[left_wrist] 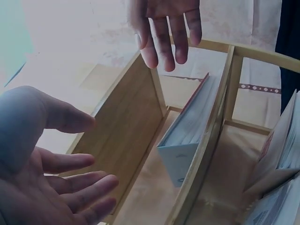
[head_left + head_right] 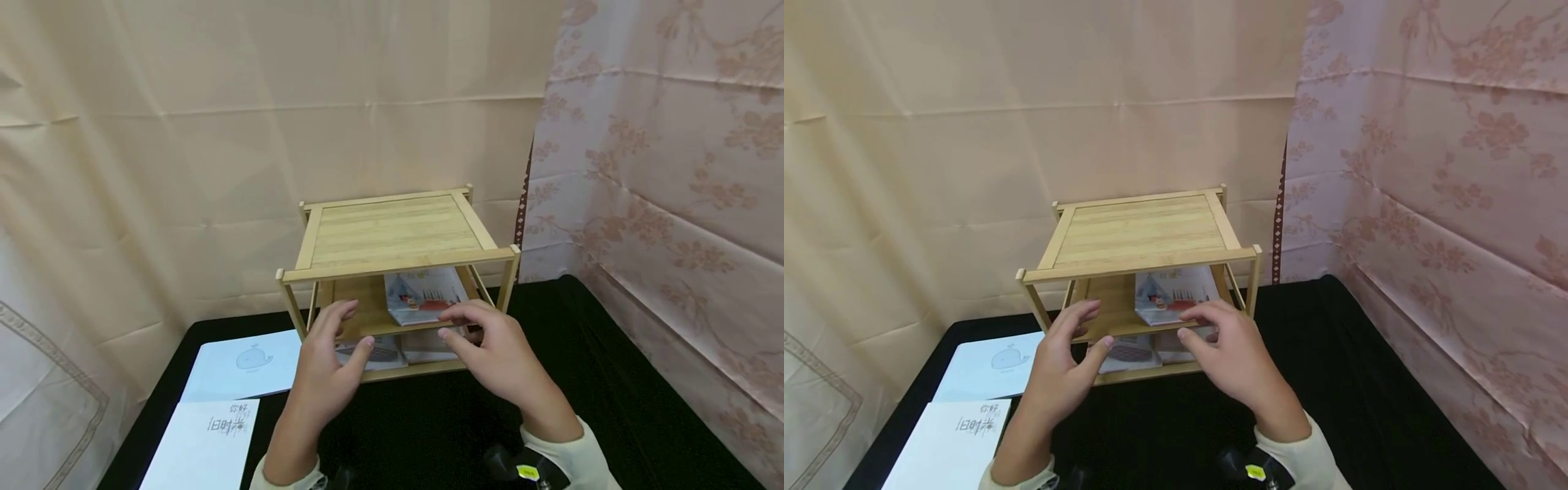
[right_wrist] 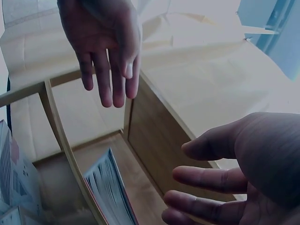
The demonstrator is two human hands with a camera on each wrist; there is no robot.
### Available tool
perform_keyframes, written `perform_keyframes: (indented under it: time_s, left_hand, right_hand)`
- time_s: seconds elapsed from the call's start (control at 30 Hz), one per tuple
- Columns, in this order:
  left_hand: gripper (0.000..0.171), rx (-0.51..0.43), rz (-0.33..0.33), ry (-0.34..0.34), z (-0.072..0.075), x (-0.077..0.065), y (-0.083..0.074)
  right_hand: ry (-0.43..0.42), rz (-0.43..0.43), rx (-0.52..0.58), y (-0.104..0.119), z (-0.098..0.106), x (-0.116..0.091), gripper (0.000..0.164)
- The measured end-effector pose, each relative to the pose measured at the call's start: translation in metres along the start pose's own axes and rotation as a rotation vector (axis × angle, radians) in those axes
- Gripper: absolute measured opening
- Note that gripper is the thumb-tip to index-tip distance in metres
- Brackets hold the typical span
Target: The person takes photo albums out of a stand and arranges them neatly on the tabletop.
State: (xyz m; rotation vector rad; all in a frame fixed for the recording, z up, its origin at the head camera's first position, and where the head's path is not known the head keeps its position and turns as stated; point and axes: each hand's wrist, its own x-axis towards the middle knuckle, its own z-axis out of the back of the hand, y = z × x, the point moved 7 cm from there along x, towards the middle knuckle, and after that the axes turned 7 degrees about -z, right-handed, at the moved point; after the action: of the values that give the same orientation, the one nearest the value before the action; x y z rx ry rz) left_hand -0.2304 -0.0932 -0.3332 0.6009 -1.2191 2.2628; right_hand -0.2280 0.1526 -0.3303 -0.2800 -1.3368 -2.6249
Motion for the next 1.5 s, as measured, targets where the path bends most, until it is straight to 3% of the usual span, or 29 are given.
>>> perform_keyframes:
  time_s: [0.43,0.67,0.83,1.2,1.5]
  left_hand:
    - [0.068,-0.197,0.082,0.089,-0.027,0.002,0.012]
    - [0.077,-0.289,0.120,0.165,-0.043,-0.002,0.019]
    - [0.083,-0.334,0.115,0.183,-0.048,-0.004,0.023]
    - [0.093,-0.367,0.158,0.241,-0.063,-0.005,0.033]
    - [0.093,-0.331,0.109,0.289,-0.069,-0.004,0.029]
  right_hand:
    - [-0.076,-0.043,-0.069,-0.013,0.006,0.009,0.043]
    - [-0.083,-0.094,-0.136,-0.027,0.002,0.015,0.049]
    - [-0.045,-0.112,-0.115,-0.032,-0.006,0.021,0.052]
    - [0.008,-0.143,-0.111,-0.042,-0.010,0.024,0.057]
    - [0.031,-0.147,-0.100,-0.046,-0.010,0.025,0.060]
